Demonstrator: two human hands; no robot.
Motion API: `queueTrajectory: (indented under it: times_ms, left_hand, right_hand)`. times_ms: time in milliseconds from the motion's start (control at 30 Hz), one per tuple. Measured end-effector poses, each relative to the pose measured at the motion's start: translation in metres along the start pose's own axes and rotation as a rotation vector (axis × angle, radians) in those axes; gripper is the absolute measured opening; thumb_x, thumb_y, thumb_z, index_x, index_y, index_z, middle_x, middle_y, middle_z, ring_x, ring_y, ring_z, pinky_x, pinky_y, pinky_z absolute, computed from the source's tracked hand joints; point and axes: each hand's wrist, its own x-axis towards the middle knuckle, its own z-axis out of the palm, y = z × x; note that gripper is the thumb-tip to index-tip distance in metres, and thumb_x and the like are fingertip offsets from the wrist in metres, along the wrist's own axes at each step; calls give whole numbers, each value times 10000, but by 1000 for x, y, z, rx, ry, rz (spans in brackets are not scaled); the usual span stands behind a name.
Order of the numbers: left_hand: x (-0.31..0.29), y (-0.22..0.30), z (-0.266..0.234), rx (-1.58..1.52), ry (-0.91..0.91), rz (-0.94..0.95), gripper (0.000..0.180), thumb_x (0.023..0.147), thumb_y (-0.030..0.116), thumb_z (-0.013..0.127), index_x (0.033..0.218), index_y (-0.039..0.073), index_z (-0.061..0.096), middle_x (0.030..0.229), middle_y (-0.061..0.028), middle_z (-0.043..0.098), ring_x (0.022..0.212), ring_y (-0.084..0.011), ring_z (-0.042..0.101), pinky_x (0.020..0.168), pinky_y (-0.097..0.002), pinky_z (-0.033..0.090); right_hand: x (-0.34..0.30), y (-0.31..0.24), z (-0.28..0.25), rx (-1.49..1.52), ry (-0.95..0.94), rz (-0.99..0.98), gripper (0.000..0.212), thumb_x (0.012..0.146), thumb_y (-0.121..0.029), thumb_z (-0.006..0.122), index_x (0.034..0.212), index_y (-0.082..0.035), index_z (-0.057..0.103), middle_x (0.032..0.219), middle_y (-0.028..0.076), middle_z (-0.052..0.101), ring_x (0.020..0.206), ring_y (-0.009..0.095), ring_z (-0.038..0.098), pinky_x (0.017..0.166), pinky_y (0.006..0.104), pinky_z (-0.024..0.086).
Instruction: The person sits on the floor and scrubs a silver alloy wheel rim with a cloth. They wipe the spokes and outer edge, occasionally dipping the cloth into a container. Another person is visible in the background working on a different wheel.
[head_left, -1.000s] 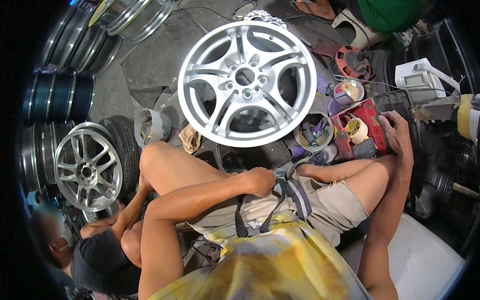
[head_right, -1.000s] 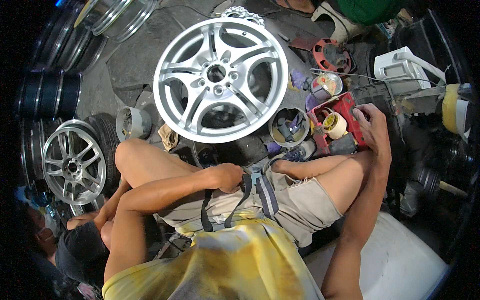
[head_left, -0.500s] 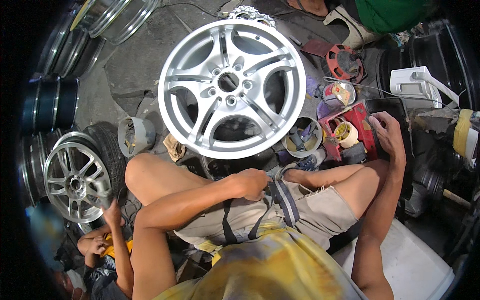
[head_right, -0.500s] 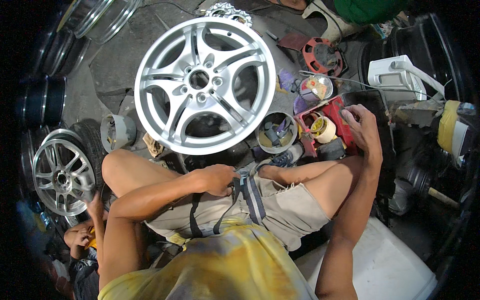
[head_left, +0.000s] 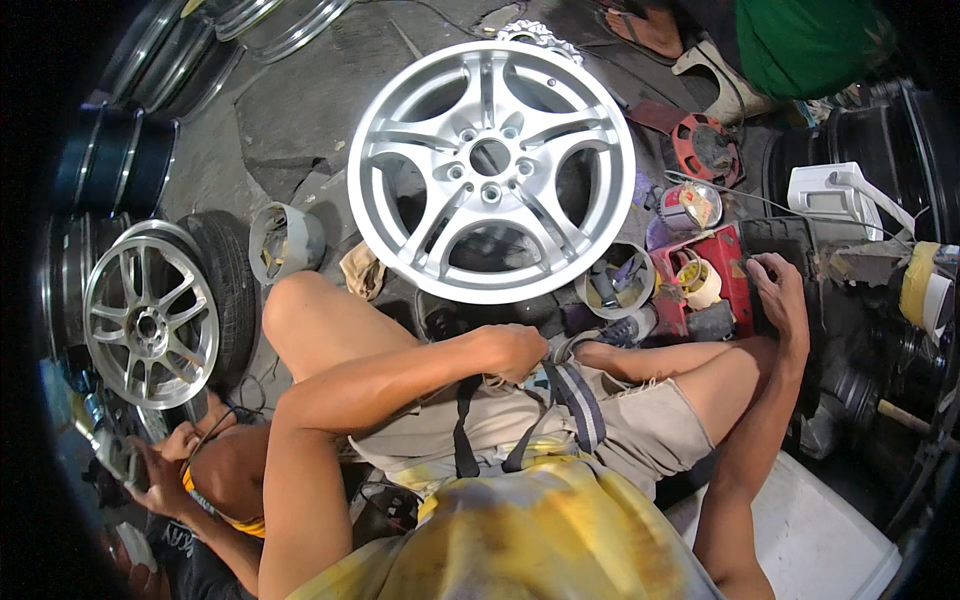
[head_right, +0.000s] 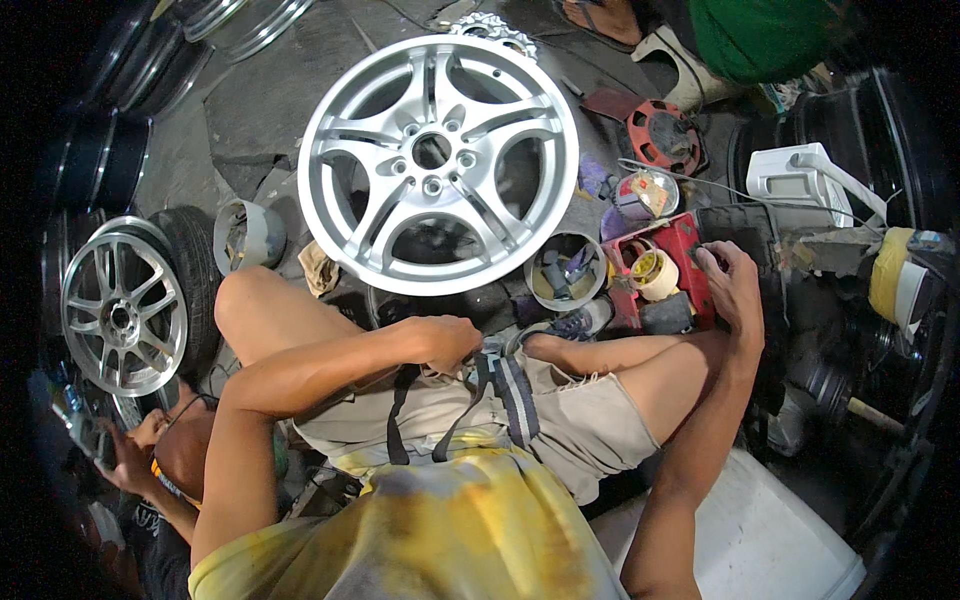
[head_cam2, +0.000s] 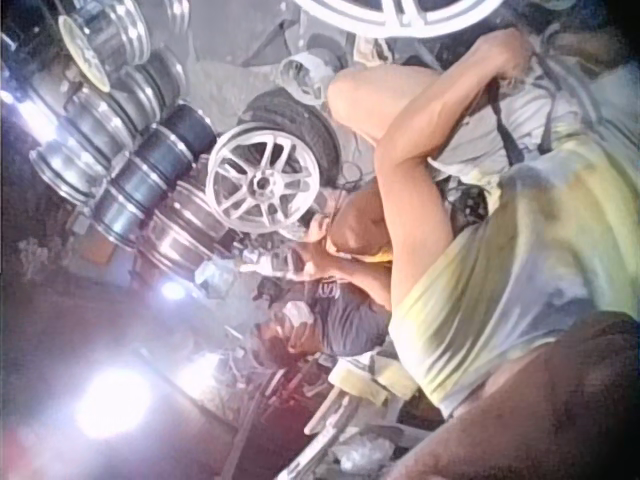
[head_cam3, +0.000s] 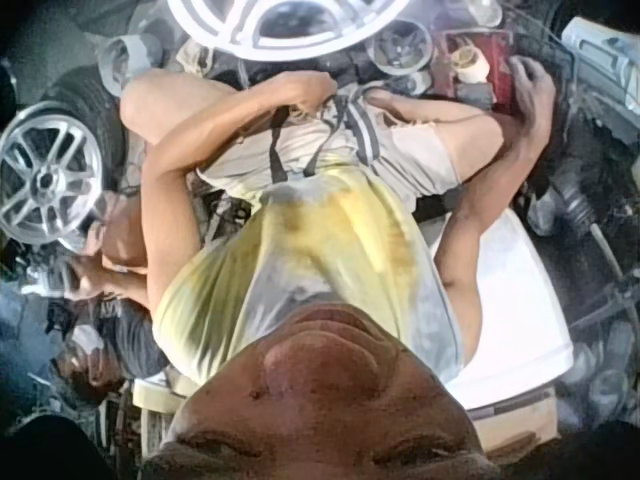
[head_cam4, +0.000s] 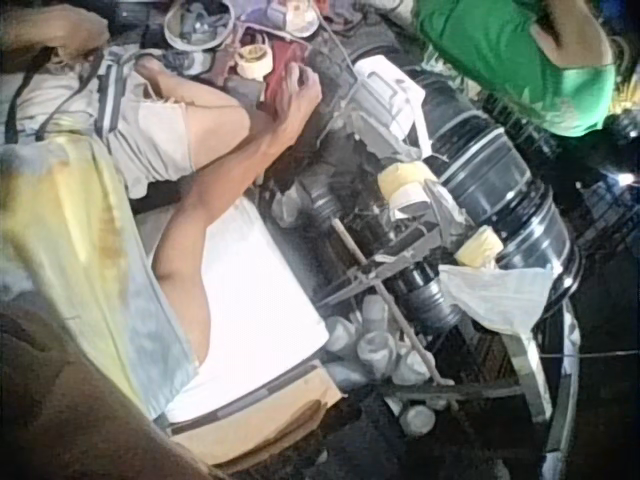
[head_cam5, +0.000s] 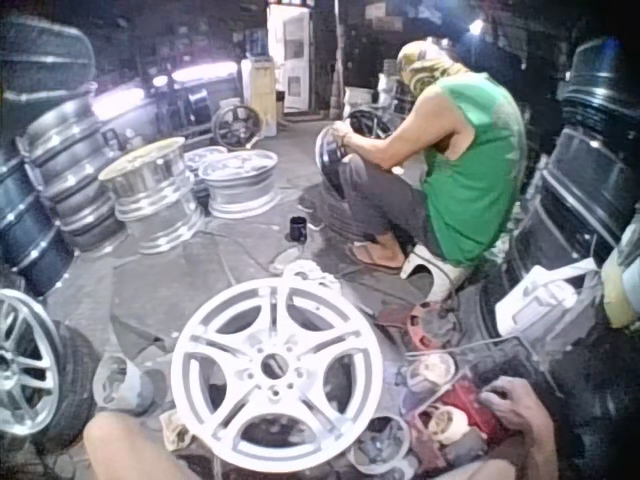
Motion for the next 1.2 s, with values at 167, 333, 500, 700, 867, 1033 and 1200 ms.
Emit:
queueTrajectory:
  times_ms: [167, 333, 500, 700, 867, 1033, 1200]
  left_hand:
    - [7, 0, 10, 78, 34, 40, 219, 772, 110, 731, 938, -31, 755, 930, -234, 749, 939, -379, 740, 779, -441, 594]
    - [11, 13, 5, 132, 5, -37, 406, 772, 88, 762, 1177, 80, 736, 1144, -211, 693, 1018, -402, 710, 845, -474, 590]
    - [6, 9, 7, 58, 75, 22, 363, 815, 188, 757, 1120, -7, 729, 1164, -246, 679, 1038, -419, 705, 873, -450, 584]
    - [-12, 15, -9, -129, -22, 1, 354, 830, 272, 766, 1095, 37, 753, 1020, -223, 742, 1011, -384, 716, 877, -463, 568]
    - [-18, -6, -30, -113, 384, -95, 363, 944, 397, 636, 981, 64, 773, 920, -191, 747, 934, -388, 717, 832, -472, 568]
    - [-45, -95, -90, -248, 1073, -628, 462, 905, 464, 702, 1021, 17, 720, 937, -238, 733, 914, -413, 724, 832, -514, 569]
    - [-61, -179, -80, -491, 1306, -924, 628, 831, 550, 749, 1113, -6, 671, 1114, -231, 718, 1078, -378, 687, 934, -465, 529]
  right_hand:
    - [-8, 12, -1, 8, -3, 19, 277, 965, -209, 647, 1070, 38, 711, 899, 175, 685, 828, 247, 659, 797, 358, 496]
    - [-14, 21, 1, 21, 4, 49, 279, 964, -208, 645, 1069, 43, 707, 911, 181, 692, 833, 248, 661, 803, 355, 498]
    - [-13, 12, 1, -28, -19, 47, 286, 960, -215, 642, 1056, 45, 709, 920, 206, 691, 860, 299, 680, 826, 383, 506]
    - [-3, 7, 3, -19, 13, 19, 269, 971, -210, 634, 1029, 47, 688, 808, 129, 636, 767, 193, 575, 735, 344, 474]
    - [-1, 6, 6, -18, 19, -11, 260, 976, -205, 634, 1013, 49, 671, 749, 81, 597, 726, 134, 515, 692, 318, 452]
    - [-7, -1, 1, -10, -7, 17, 248, 973, -200, 647, 1002, 45, 670, 731, 68, 571, 711, 125, 501, 676, 316, 443]
    - [-4, -3, 2, -12, -20, 6, 252, 957, -199, 644, 1003, 43, 697, 840, 187, 670, 766, 261, 636, 767, 370, 493]
